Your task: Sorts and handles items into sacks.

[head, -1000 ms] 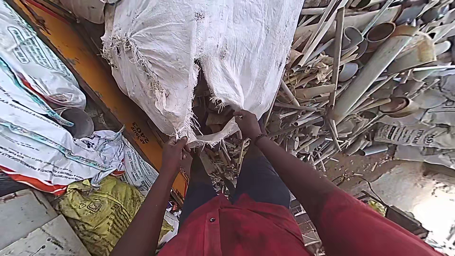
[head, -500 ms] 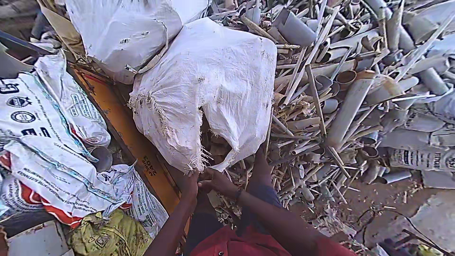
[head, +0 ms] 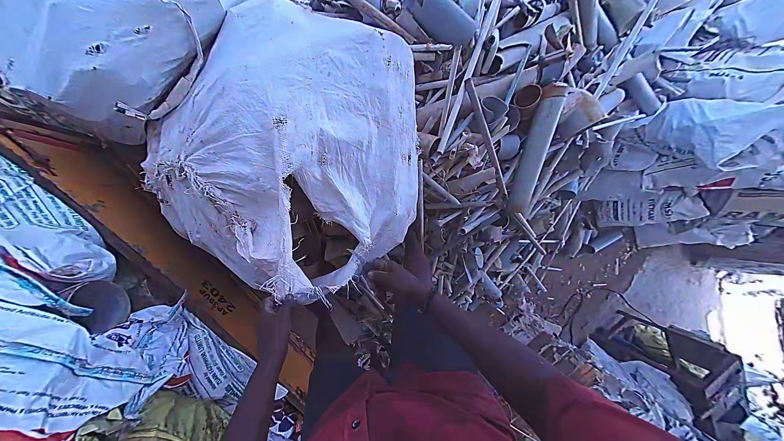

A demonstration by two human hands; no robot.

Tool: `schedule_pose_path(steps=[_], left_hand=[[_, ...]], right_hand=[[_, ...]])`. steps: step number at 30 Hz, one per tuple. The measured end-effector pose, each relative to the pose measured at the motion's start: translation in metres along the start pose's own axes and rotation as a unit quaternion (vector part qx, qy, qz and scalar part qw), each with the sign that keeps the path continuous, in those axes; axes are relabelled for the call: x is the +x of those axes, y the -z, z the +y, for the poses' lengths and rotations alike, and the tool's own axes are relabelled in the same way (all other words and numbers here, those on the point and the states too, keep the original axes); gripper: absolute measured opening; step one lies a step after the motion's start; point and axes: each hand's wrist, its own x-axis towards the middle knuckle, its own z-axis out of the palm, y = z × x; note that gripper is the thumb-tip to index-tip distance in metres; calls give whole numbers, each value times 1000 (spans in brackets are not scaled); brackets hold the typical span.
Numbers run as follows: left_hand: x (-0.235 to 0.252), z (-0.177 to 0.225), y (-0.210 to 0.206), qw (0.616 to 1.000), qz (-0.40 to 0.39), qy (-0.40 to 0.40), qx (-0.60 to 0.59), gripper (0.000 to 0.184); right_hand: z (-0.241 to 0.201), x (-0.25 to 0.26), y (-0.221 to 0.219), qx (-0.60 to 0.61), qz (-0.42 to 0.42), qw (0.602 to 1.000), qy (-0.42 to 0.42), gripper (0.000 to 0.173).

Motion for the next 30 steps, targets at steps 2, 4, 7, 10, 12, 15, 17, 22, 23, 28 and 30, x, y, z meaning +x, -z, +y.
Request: schedule_pose_path(steps=[2,4,7,10,12,15,17,22,23,28,30], left_hand=[[3,9,2,993,35,5,115,43],[-1,16,1,969,84,-44,227,65],[-5,25,-17,902,152,-243,323,64],[-10,41,-48,821,157,-412,362,40],[-12,54,-69,802,111,-478,340,30],[-3,81,-95,804,-86,-471,352,30],[5,104,-106,802,-239,-345,425,43],[45,99,-137,753,-284,-196,560,78],[49,90,-136,749,-277,-163,580,80],[45,58,-117,677,-309,-79,663,42],[36,55,-114,651,-337,-83,676,36]], right_hand=[[3,5,36,-36,129,991,3,18],[10,13,71,-100,213,972,1,25],[9,24,104,-148,243,959,2,30],[9,46,122,-155,230,961,1,26],[9,56,126,-173,242,955,6,28],[4,61,134,-157,286,945,-3,33],[1,63,142,-154,297,942,-12,35],[-27,60,191,-174,357,918,11,35],[-29,67,205,-172,376,910,20,34],[-58,105,248,-231,413,880,-54,40],[-65,121,253,-245,411,874,-81,41]])
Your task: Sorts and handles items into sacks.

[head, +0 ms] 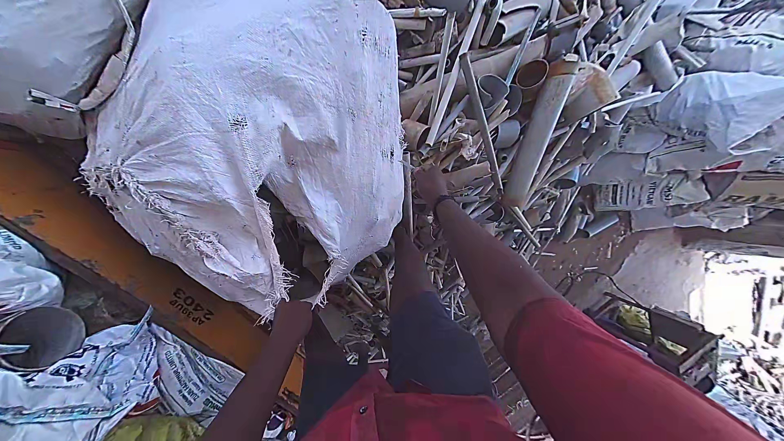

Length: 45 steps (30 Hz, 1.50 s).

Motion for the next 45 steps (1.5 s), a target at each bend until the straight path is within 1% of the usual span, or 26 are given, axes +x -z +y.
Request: schedule_pose_path(steps=[3,6,9,14,18,21,25,27,30,34,38,45], left_hand=[[-12,2,-14,999,1,-11,-45,38],[-19,-4,-23,995,16,-16,-93,36],[-17,-7,-33,992,45,-16,-120,35],[-17,-2,-40,986,73,-8,-152,36],[-17,-1,-38,983,74,-4,-168,35],[-19,-1,-40,981,72,2,-178,37],[-19,-1,-44,978,81,9,-190,36],[-20,0,-46,978,85,12,-192,35],[-18,0,-49,977,90,11,-194,34],[-17,-1,-51,976,91,9,-199,35],[-19,0,-49,974,84,16,-210,35],[-18,0,-49,975,77,17,-206,36]], right_hand=[[-7,17,-11,-30,1,1000,0,41],[-14,20,-15,-50,-11,999,-14,46],[-12,27,-19,-52,-16,998,15,44],[-13,24,-16,-45,2,999,29,42],[-9,19,-16,-18,58,997,44,40],[-8,20,-22,-45,39,997,58,44],[-13,27,-27,-88,20,995,33,44],[-14,26,-23,-87,8,995,43,44],[-10,35,-21,-51,6,998,46,41],[-10,44,-16,-87,-25,995,46,42],[-5,62,-14,-42,-63,994,80,36],[-17,68,-5,-113,-105,983,103,37]])
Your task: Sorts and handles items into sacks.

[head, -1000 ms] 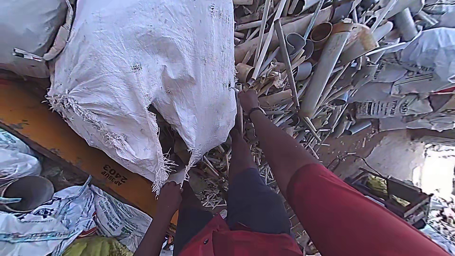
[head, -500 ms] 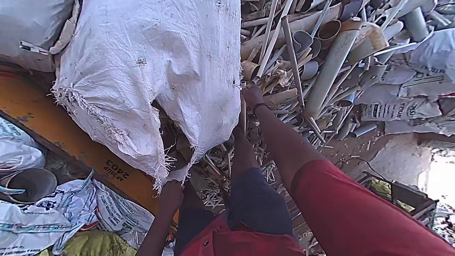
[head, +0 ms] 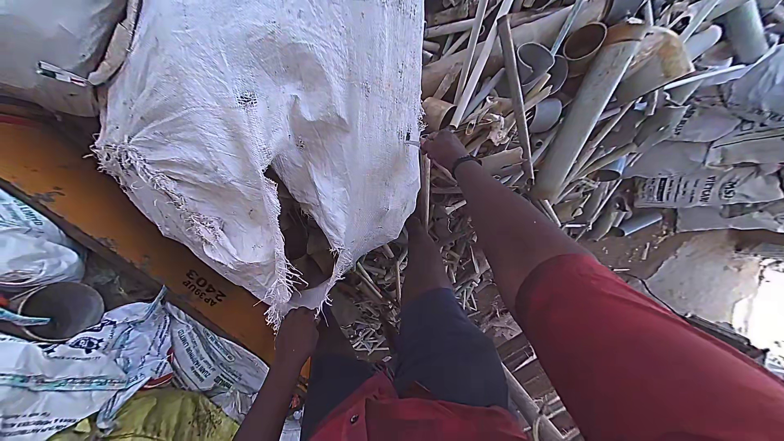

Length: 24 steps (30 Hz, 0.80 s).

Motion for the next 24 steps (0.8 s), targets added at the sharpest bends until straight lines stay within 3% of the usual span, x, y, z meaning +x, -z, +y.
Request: schedule_pose_path(steps=[6,13,17,20,24], left_hand=[[-2,1,0,1000,-3,14,5,36],[-2,-1,1,1000,-6,12,11,37],[-2,-1,-1,1000,0,9,12,36],[-5,-1,1,1000,0,16,8,36],[-9,-6,3,1000,-6,14,-3,37]], right_hand=[[-12,11,-2,-39,-47,998,22,41],[-1,-8,-10,69,-59,996,26,32],[-32,9,-22,-75,-53,993,76,38],[-51,12,-35,-112,-65,987,90,36],[-23,-31,-8,-95,-96,986,94,36]])
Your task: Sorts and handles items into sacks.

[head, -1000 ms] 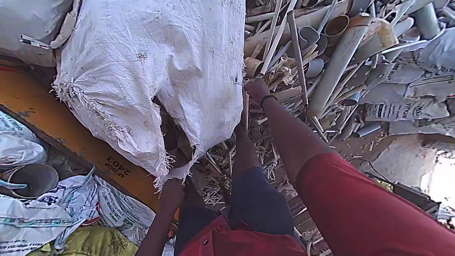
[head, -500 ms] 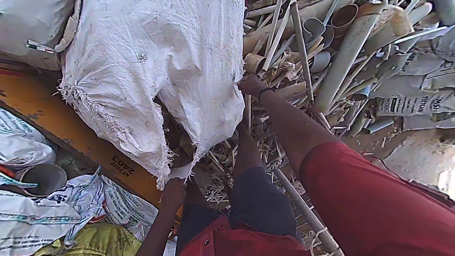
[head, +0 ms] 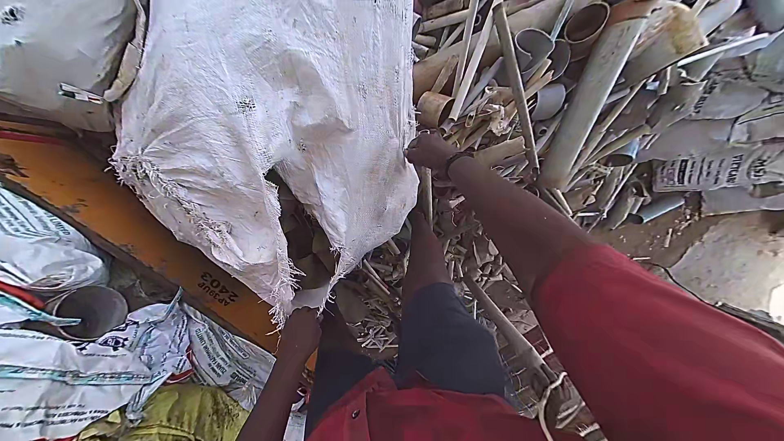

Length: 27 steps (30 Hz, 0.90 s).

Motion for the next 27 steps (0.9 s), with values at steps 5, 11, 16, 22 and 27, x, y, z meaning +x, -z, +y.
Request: schedule_pose_path(steps=[5,11,16,22,27], left_hand=[[0,-1,7,1000,-1,2,-9,39],[-3,-5,9,1000,1,-6,-14,39],[-4,-6,6,1000,7,-3,-23,37],[-1,-7,4,1000,11,-9,-14,38],[-3,-6,4,1000,3,0,-26,37]], right_hand=[[40,-70,17,-23,4,999,36,31],[43,-65,-18,81,114,987,-80,43],[33,-32,-27,139,153,973,-97,42],[21,-19,-34,48,104,986,-124,44],[22,-5,-35,10,42,996,-75,43]])
